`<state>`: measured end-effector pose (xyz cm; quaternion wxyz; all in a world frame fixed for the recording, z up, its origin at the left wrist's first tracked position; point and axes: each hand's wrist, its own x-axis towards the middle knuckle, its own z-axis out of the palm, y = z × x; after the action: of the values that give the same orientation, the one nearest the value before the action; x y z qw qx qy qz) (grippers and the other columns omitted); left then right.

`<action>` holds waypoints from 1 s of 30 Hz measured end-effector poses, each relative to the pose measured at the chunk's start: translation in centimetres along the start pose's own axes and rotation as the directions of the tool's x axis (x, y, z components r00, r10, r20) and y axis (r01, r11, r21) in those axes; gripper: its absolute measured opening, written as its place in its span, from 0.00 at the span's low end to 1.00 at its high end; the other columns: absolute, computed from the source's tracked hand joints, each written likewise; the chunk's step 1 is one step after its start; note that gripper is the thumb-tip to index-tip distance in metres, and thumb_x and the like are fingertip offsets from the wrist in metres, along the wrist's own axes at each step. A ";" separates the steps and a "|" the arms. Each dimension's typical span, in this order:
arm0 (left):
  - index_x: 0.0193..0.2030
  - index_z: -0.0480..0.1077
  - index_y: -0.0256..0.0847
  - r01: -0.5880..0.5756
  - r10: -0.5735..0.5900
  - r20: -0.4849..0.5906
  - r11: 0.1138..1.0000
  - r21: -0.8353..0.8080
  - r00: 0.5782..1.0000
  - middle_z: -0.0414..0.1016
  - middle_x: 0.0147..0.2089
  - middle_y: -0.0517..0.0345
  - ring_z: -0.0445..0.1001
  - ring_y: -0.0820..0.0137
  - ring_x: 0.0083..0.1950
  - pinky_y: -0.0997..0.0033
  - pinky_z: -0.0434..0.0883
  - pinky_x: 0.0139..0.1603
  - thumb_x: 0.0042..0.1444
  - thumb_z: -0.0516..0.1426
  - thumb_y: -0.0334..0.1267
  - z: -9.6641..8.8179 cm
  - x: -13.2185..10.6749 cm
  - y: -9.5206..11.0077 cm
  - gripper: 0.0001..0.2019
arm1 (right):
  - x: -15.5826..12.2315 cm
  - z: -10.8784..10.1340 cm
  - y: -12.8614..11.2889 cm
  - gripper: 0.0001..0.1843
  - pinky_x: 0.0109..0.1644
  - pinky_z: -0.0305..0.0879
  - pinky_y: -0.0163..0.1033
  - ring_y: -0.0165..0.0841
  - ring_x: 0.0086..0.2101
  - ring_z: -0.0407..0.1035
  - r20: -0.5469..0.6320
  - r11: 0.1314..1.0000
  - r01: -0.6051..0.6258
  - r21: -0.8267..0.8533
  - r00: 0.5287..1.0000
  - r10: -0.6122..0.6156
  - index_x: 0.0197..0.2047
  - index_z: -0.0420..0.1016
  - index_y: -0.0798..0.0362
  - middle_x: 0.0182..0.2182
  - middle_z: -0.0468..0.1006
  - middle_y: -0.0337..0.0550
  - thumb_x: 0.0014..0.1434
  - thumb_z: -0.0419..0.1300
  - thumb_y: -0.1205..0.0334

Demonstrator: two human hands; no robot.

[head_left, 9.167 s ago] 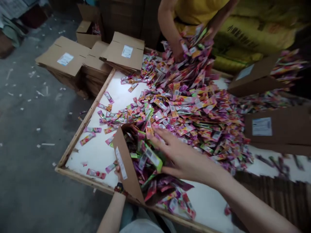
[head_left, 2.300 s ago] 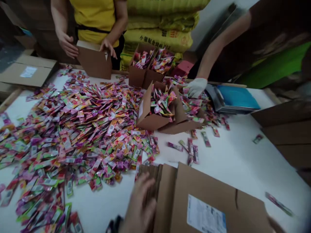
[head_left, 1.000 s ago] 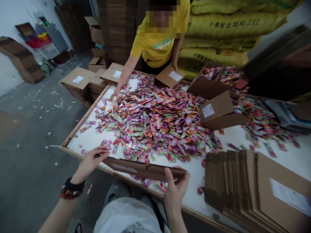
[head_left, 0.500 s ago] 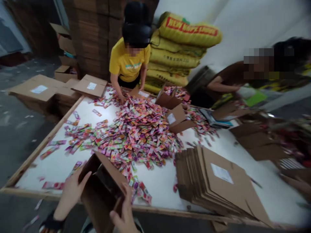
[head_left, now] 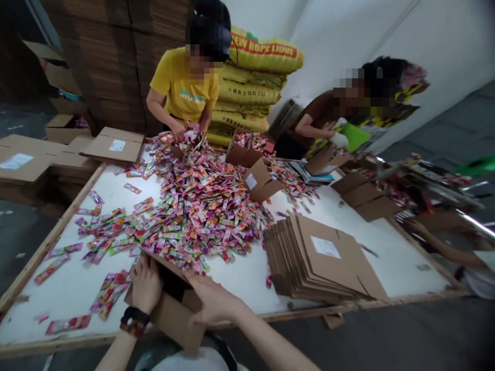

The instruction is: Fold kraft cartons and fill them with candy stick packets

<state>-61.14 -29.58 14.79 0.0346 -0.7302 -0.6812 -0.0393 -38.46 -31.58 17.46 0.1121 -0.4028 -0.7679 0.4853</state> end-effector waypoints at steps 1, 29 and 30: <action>0.53 0.67 0.20 0.042 -0.044 -0.041 0.997 -0.063 0.998 0.64 0.54 0.28 0.65 0.45 0.53 0.45 0.64 0.53 0.57 0.45 0.28 0.3 0.3 0.3 0.20 | -0.1 -0.3 -0.8 0.65 0.67 0.53 0.52 0.52 0.66 0.48 0.001 0.998 -0.006 -0.061 1.000 0.006 0.73 0.38 0.59 0.69 0.48 0.61 0.41 0.71 0.51; 0.72 0.50 0.38 -0.470 0.499 0.271 0.866 -0.168 0.823 0.44 0.73 0.34 0.46 0.32 0.70 0.33 0.47 0.65 0.33 0.67 0.56 -11.7 3.4 -7.7 0.59 | -7.2 12.3 11.0 0.38 0.50 0.68 0.50 0.43 0.45 0.70 -0.329 0.333 0.006 0.943 0.179 0.927 0.55 0.63 0.54 0.44 0.73 0.51 0.44 0.63 0.44; 0.71 0.51 0.37 -0.341 0.379 0.216 0.920 -0.191 0.900 0.47 0.72 0.35 0.50 0.34 0.69 0.34 0.50 0.65 0.33 0.67 0.59 -12.5 3.0 -9.2 0.59 | -7.1 13.4 12.3 0.41 0.44 0.70 0.49 0.41 0.39 0.70 -0.185 0.186 0.012 0.982 0.179 0.966 0.52 0.63 0.54 0.39 0.74 0.46 0.37 0.67 0.45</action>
<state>-70.22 -27.26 27.49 -0.0989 -0.8433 -0.5282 0.0092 -35.15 -43.04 1.98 0.4490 -0.7339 0.0058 0.5097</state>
